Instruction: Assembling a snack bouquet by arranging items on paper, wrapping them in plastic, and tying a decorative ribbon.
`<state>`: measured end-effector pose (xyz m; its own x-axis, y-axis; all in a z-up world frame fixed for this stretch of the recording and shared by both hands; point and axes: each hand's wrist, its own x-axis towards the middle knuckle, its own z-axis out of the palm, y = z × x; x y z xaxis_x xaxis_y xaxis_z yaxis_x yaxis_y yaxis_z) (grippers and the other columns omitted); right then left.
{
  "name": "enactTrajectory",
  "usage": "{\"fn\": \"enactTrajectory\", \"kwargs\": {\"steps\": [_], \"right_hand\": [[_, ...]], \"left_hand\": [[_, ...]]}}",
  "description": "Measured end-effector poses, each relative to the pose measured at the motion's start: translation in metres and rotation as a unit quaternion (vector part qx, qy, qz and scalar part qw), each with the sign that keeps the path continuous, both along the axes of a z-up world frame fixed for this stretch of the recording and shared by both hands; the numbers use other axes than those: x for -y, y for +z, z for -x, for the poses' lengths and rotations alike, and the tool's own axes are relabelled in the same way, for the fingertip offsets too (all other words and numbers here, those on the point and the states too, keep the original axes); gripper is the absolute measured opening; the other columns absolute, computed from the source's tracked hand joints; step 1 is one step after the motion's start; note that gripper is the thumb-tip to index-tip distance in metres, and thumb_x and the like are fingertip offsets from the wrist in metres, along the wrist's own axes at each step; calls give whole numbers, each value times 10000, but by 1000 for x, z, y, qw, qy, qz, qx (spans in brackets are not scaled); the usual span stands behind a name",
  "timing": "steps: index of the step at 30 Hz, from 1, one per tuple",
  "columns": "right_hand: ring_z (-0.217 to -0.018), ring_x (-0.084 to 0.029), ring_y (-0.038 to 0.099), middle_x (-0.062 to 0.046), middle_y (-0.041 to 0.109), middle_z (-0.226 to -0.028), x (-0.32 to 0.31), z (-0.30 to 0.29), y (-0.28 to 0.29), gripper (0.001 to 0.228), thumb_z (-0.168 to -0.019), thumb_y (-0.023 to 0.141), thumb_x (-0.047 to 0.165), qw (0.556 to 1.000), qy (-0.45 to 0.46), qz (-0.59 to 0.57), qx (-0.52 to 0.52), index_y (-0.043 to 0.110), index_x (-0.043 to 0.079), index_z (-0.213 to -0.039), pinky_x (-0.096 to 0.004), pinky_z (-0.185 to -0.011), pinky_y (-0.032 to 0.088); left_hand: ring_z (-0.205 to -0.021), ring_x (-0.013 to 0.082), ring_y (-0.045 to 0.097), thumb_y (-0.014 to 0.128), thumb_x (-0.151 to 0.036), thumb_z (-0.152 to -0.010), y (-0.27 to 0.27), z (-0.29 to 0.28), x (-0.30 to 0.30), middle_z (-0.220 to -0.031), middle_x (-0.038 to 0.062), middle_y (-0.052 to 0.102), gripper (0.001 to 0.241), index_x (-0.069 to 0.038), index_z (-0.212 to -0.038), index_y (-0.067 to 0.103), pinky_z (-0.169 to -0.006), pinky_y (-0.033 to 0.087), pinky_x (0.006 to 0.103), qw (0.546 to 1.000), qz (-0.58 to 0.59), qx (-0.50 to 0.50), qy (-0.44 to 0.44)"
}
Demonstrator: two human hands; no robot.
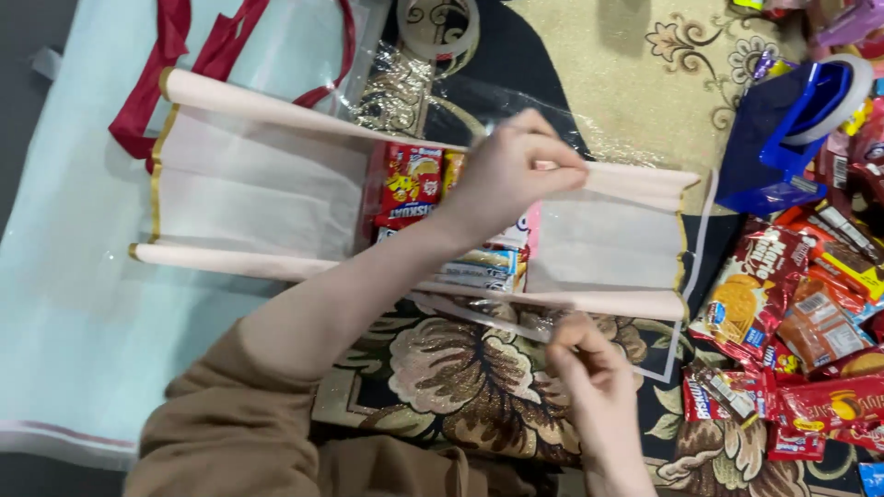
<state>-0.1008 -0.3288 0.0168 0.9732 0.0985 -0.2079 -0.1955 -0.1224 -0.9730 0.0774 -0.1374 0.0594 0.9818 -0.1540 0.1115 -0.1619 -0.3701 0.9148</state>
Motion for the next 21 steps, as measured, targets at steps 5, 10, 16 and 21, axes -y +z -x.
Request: {"fn": "enactTrajectory", "kwargs": {"steps": [5, 10, 16, 21], "right_hand": [[-604, -110, 540, -18, 597, -708, -68, 7, 3, 157, -967, 588, 70, 993, 87, -43, -62, 624, 105, -818, -257, -581, 480], [-542, -105, 567, -23, 606, -667, -105, 11, 10, 160, -943, 627, 90, 992, 99, -21, -77, 618, 89, -784, -241, -543, 493], [-511, -70, 552, -4, 608, -619, -117, 14, 7, 150, -930, 621, 84, 992, 109, -14, -62, 623, 103, -782, -233, -574, 501], [-504, -70, 565, 1, 620, -605, -118, 16, 1, 136, -917, 633, 98, 992, 98, 4, -77, 639, 110, -781, -246, -622, 520]], "left_hand": [[-1109, 169, 510, 811, -345, -835, -10, 36, -91, -1052, -102, 595, 120, -234, -866, 842, -977, 296, 373, 996, -58, -42, 61], [-1156, 200, 434, 850, -336, -798, -32, 52, -127, -1175, -133, 600, 119, -248, -878, 841, -1042, 239, 417, 989, -78, -67, 102], [-1163, 255, 400, 804, -370, -833, -40, 56, -132, -1235, -128, 568, 90, -294, -849, 851, -991, 210, 418, 989, -98, -59, 94], [-1158, 256, 424, 807, -360, -830, -49, 60, -130, -1252, -101, 562, 29, -335, -817, 805, -934, 228, 415, 989, -125, 15, 82]]}}
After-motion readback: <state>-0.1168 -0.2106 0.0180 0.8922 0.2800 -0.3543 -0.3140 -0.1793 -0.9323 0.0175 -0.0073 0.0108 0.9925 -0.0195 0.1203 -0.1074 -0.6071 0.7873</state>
